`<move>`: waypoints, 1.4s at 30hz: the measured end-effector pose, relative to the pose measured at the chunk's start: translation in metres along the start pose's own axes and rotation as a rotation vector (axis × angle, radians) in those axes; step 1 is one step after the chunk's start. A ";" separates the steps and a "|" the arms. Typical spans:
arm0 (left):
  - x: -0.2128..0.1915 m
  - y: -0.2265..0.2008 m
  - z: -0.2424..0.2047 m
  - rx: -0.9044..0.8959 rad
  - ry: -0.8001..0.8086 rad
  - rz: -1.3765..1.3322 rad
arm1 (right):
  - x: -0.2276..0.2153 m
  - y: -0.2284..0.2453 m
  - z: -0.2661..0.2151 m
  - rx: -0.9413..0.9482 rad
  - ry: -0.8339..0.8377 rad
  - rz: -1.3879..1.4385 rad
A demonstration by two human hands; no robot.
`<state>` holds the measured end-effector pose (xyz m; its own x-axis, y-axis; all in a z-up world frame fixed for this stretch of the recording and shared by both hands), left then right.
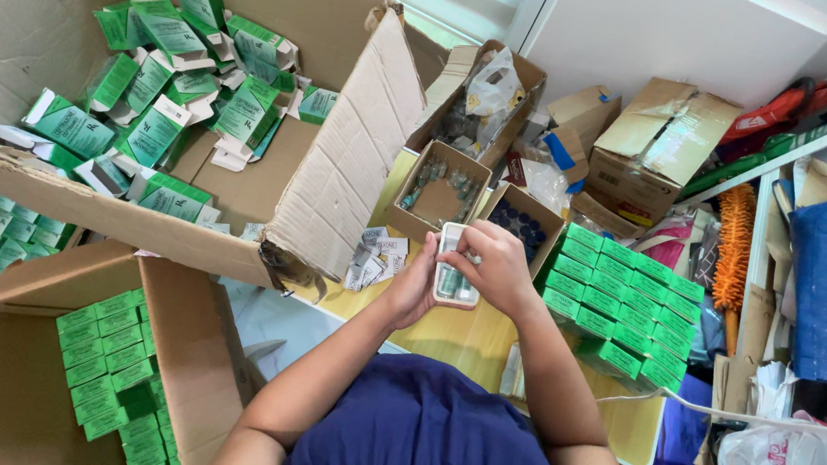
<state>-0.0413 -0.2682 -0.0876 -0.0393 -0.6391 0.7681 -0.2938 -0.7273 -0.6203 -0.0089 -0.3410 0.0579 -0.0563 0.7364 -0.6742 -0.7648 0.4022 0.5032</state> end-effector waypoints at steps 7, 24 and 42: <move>0.001 -0.020 -0.017 0.062 0.020 -0.016 | -0.016 -0.020 -0.008 0.082 -0.155 0.124; -0.041 -0.035 -0.023 0.202 -0.168 -0.110 | 0.026 -0.062 -0.033 0.492 -0.101 0.900; -0.081 -0.034 -0.019 0.487 -0.452 0.479 | 0.052 -0.010 -0.021 0.348 0.115 0.624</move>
<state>-0.0468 -0.1874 -0.1256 0.3644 -0.8716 0.3279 0.1086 -0.3099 -0.9445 -0.0180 -0.3180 0.0065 -0.4978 0.8312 -0.2477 -0.3202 0.0893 0.9431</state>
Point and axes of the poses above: each hand's wrist, its own z-axis towards the middle knuckle, its own x-axis out of the palm, y = z × x, the point moved 8 cm from there along z, towards the middle knuckle, and after that the axes turned 7 degrees about -y, right-handed, at the moved point
